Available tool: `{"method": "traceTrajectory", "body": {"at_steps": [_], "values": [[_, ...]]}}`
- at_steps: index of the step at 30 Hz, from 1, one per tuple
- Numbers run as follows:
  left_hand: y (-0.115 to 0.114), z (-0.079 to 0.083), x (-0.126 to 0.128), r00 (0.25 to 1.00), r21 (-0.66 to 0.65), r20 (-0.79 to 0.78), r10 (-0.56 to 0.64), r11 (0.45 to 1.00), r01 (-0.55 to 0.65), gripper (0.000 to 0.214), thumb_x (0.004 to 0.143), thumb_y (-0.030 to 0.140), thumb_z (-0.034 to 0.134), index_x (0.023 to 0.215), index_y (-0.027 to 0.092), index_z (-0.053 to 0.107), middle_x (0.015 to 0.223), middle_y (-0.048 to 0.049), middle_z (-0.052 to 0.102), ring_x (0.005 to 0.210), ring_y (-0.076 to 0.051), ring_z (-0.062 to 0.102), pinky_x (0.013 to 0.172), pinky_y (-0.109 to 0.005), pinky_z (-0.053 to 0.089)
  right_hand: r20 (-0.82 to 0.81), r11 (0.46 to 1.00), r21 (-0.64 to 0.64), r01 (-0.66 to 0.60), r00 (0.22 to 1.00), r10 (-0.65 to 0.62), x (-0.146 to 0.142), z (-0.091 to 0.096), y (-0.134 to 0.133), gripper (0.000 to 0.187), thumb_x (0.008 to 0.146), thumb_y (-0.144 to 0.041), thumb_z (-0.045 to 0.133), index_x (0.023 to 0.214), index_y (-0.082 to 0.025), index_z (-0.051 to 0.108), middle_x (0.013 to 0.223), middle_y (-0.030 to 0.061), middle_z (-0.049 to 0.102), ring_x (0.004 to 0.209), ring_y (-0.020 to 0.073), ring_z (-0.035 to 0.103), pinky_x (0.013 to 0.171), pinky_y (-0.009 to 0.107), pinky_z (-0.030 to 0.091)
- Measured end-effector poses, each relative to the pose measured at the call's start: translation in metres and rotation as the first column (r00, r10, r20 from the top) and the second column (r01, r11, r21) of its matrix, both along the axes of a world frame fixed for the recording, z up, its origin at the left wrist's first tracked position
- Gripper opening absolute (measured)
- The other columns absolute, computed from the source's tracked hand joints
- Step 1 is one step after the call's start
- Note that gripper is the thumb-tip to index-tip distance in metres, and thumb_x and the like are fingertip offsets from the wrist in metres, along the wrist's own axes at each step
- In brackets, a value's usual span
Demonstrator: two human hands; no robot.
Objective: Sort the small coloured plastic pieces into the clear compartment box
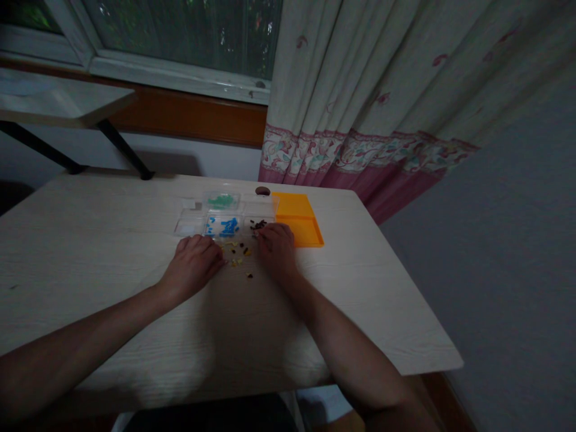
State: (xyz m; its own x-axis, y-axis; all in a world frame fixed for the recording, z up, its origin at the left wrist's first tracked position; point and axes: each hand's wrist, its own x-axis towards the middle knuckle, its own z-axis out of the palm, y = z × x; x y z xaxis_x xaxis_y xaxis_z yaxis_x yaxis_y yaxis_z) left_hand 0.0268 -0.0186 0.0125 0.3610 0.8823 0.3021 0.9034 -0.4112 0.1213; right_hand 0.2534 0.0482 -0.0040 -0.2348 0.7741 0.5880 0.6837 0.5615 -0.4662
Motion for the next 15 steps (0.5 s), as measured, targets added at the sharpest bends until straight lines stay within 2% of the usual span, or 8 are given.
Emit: {"method": "traceTrajectory", "body": {"at_steps": [3, 7, 15], "values": [[0.0012, -0.0013, -0.0011, 0.999, -0.004, 0.031, -0.031, 1.000, 0.031, 0.018, 0.091, 0.031, 0.058, 0.102, 0.018, 0.065, 0.101, -0.0094, 0.060, 0.099, -0.027, 0.050, 0.086, -0.042, 0.038, -0.007, 1.000, 0.009, -0.005, 1.000, 0.005, 0.0000, -0.0006, 0.0007, 0.019, 0.092, -0.031, 0.057, 0.095, -0.023, 0.074, 0.096, 0.0070, 0.069, 0.099, 0.0230, 0.057, 0.094, 0.043, 0.047], [0.0038, -0.0051, -0.0028, 0.992, 0.010, 0.078, -0.099, 0.995, 0.099, 0.032, 0.090, 0.025, 0.058, 0.122, 0.024, 0.062, 0.107, -0.0096, 0.057, 0.100, -0.027, 0.049, 0.087, -0.042, 0.040, 0.000, 1.000, -0.003, 0.000, 1.000, 0.000, 0.0005, -0.0010, 0.0012, 0.018, 0.091, -0.030, 0.058, 0.095, -0.023, 0.074, 0.097, 0.0070, 0.069, 0.101, 0.0231, 0.057, 0.094, 0.042, 0.047], [0.0084, -0.0087, -0.0050, 0.972, -0.001, 0.174, -0.160, 0.987, 0.162, 0.020, 0.090, 0.026, 0.058, 0.105, 0.024, 0.070, 0.105, -0.0094, 0.057, 0.101, -0.025, 0.049, 0.089, -0.041, 0.041, -0.005, 1.000, 0.004, 0.002, 1.000, -0.002, -0.0002, 0.0006, -0.0007, 0.018, 0.091, -0.029, 0.058, 0.096, -0.022, 0.074, 0.096, 0.0072, 0.068, 0.100, 0.0227, 0.057, 0.093, 0.041, 0.047]]}}
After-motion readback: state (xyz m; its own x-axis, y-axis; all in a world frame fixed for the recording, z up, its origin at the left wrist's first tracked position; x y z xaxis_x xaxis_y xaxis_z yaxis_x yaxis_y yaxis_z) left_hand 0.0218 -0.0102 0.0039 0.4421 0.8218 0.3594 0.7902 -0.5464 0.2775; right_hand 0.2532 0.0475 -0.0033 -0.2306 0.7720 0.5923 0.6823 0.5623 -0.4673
